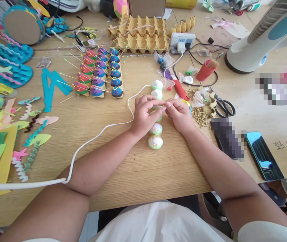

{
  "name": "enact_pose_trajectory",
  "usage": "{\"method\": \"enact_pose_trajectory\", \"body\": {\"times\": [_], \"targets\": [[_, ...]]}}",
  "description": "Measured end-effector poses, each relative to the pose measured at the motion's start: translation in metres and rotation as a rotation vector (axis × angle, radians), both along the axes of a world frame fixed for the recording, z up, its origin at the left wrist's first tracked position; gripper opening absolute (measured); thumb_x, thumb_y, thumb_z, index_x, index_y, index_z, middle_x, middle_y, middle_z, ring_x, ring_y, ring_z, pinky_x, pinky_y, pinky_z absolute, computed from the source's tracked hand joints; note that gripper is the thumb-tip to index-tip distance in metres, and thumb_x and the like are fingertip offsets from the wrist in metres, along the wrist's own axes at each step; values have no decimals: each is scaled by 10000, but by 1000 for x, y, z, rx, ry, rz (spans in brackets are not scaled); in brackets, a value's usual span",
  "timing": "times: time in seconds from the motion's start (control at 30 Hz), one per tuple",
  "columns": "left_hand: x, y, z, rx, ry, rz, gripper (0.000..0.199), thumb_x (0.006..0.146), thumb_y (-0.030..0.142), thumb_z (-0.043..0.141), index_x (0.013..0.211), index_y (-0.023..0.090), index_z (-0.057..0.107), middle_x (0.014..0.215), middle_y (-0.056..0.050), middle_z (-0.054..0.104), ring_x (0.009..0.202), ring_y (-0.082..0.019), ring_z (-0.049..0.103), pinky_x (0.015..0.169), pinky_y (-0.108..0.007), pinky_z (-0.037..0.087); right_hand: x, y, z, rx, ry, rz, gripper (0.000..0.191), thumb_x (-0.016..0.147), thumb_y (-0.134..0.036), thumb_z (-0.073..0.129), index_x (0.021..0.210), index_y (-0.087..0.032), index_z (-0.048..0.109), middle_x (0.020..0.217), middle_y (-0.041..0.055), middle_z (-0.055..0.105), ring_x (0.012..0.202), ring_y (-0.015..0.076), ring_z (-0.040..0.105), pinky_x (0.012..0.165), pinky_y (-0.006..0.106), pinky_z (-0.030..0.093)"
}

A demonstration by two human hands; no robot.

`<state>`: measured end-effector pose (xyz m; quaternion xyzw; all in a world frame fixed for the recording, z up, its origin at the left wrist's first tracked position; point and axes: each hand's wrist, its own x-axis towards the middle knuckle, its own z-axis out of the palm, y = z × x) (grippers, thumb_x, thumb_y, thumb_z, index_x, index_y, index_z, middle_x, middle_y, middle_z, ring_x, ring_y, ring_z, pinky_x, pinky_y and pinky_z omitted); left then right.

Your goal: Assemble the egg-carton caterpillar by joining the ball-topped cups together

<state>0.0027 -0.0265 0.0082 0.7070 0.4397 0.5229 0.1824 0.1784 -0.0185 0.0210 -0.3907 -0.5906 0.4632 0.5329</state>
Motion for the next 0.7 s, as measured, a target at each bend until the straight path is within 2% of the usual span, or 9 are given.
{"method": "enact_pose_trajectory", "body": {"times": [0.27,0.4,0.5,0.57,0.7], "targets": [[0,2,-2,30,-31,14,125,1008,438,847,1006,313,843,1081,-20,784,1140,-223,709,1125,-435,556,0,1,-2,-11,5,7,594,868,-775,827,713,-217,698,669,-33,545,642,105,448,617,292,384],[0,2,-2,4,-80,11,77,1010,389,846,1001,313,851,1064,-12,788,1139,-223,726,1143,-443,540,-1,2,-3,-78,53,-122,563,835,-768,853,769,-230,700,695,-25,593,640,106,454,558,267,345],[0,3,-2,-68,-164,23,64,1009,372,841,997,314,863,1075,-15,798,1151,-230,739,1146,-456,531,-1,4,-1,-153,215,-158,420,837,-606,890,843,-237,689,727,-43,638,554,70,410,506,246,285],[0,4,-3,-116,-202,30,80,1004,391,842,1003,316,870,1095,-21,809,1170,-239,741,1148,-461,535,1,6,1,-226,321,-114,326,816,-481,875,866,-240,662,753,-45,669,516,60,406,468,237,226],[0,6,-5,-167,-232,6,166,1000,473,838,1036,316,879,1121,-37,812,1196,-245,737,1173,-461,539,6,7,7,-390,438,5,205,788,-338,776,847,-236,608,758,-44,669,499,56,388,432,224,143]]}}
